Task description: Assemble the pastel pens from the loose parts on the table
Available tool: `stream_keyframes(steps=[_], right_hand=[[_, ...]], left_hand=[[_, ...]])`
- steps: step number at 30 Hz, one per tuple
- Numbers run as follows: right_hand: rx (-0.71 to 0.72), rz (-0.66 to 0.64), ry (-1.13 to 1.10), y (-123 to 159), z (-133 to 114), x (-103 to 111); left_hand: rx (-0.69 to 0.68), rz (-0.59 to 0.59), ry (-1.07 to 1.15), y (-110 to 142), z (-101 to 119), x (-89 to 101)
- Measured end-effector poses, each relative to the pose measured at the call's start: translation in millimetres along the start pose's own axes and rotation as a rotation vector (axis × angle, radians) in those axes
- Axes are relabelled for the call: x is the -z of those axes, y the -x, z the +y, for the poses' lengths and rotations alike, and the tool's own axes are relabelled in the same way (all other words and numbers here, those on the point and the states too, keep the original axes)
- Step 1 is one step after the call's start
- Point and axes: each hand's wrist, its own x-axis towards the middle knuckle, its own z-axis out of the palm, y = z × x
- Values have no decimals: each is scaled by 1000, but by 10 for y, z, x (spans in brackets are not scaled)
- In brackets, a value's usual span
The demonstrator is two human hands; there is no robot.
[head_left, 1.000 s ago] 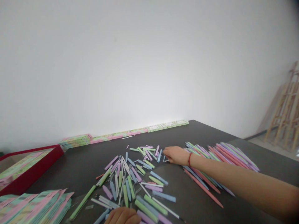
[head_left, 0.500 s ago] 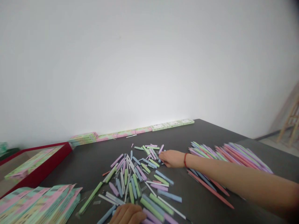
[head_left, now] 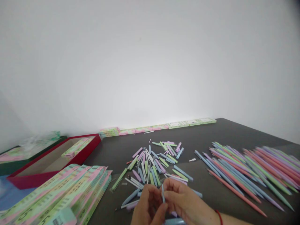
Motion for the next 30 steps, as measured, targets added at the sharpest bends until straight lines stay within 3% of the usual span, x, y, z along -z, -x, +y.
stream_keyframes(steps=[5,15,18,23,30], right_hand=[[18,30,60,-30,144,62],[53,-14,312,-73,195,127],[116,-4,531,-44,78,159],[384,72,1105,63,-275,205],[469,-17,1343,87,-346,215]], left_hand=[[3,43,-239,-10,105,23],[-122,125,-424,-41,129,51],[-120,143,-382,-59,135,93],[-28,124,-389,-70,194,172],[31,106,-306,-31,156,203]])
